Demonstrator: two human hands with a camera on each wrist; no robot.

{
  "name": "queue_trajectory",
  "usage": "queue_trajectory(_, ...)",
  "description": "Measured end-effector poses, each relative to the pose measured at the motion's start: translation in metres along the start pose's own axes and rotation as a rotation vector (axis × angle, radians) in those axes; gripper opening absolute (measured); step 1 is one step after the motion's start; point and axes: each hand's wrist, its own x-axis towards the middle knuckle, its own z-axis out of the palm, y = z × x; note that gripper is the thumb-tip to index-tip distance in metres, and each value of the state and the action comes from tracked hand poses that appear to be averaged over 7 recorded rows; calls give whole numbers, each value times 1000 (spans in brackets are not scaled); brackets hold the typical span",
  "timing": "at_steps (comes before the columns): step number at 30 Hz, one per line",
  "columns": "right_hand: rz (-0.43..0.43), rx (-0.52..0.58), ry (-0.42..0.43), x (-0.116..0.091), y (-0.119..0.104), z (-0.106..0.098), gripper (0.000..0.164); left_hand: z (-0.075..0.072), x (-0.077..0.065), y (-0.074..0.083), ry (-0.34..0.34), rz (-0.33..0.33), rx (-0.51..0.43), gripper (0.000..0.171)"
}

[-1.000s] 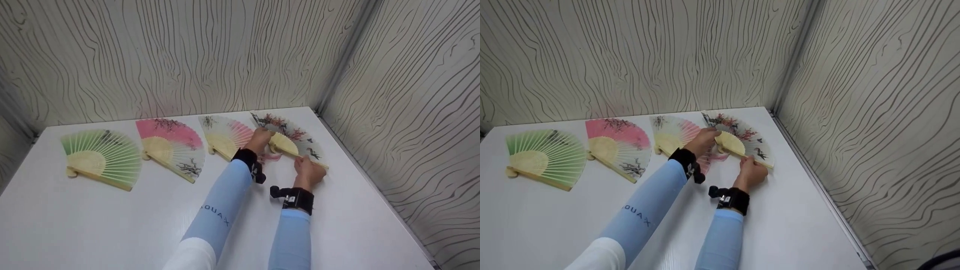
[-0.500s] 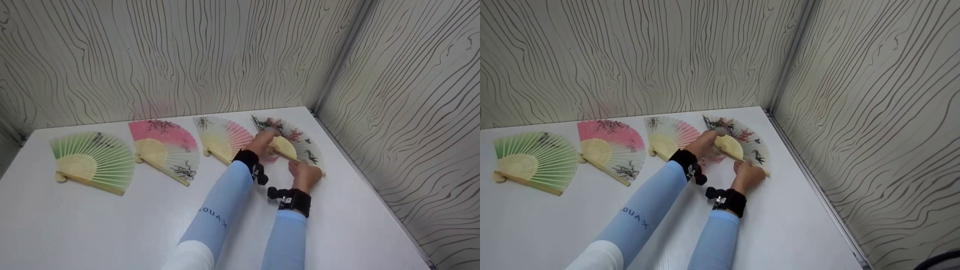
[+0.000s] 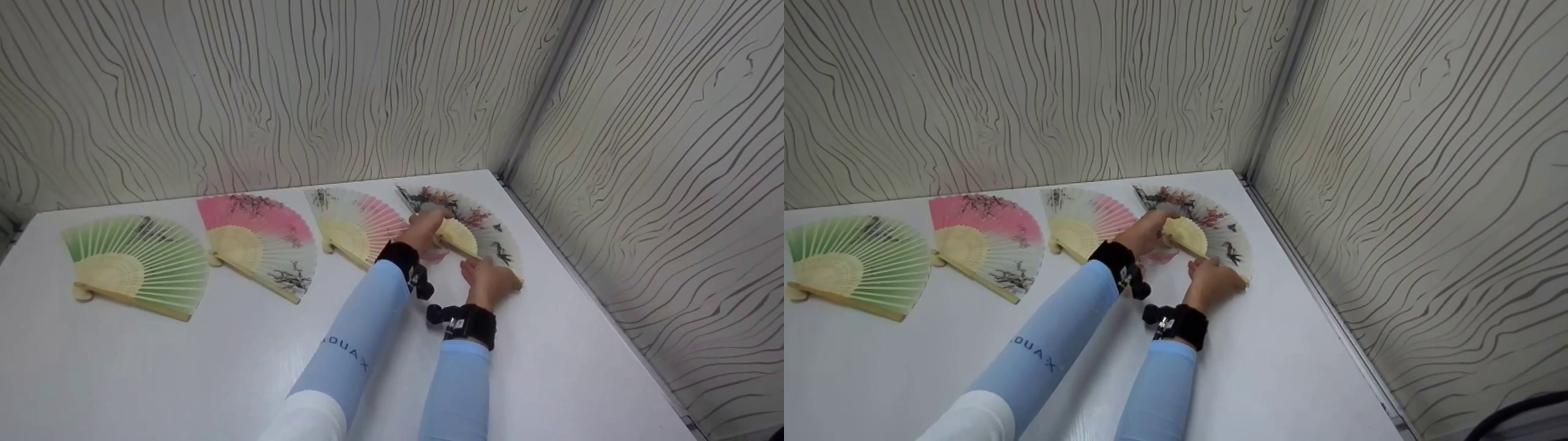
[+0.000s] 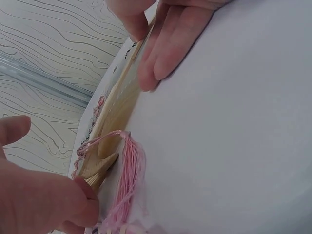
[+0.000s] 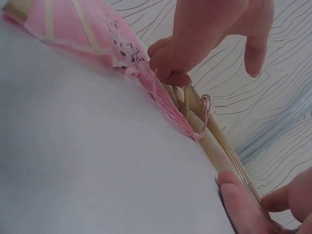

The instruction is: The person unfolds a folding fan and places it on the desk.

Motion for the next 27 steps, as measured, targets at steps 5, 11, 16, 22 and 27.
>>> queue_trajectory(5,-34,-55,55,1,5,4,67,-7,26,-15,-10,4,-5,79)
queue_trajectory(11,-46,-73,43,1,7,7,104,-13,25,-11,-43,-20,-103,88)
queue_trajectory(16,-41,-73,-19,1,8,17,99,-29,24,-3,37,60,43,87)
queue_trajectory(22,-175,-248,-11,-3,-19,16,85,-54,6,13,18,348,221,74)
queue_trajectory(27,-449,-498,-35,-16,-54,20,56,-84,-28,25,-5,527,387,65)
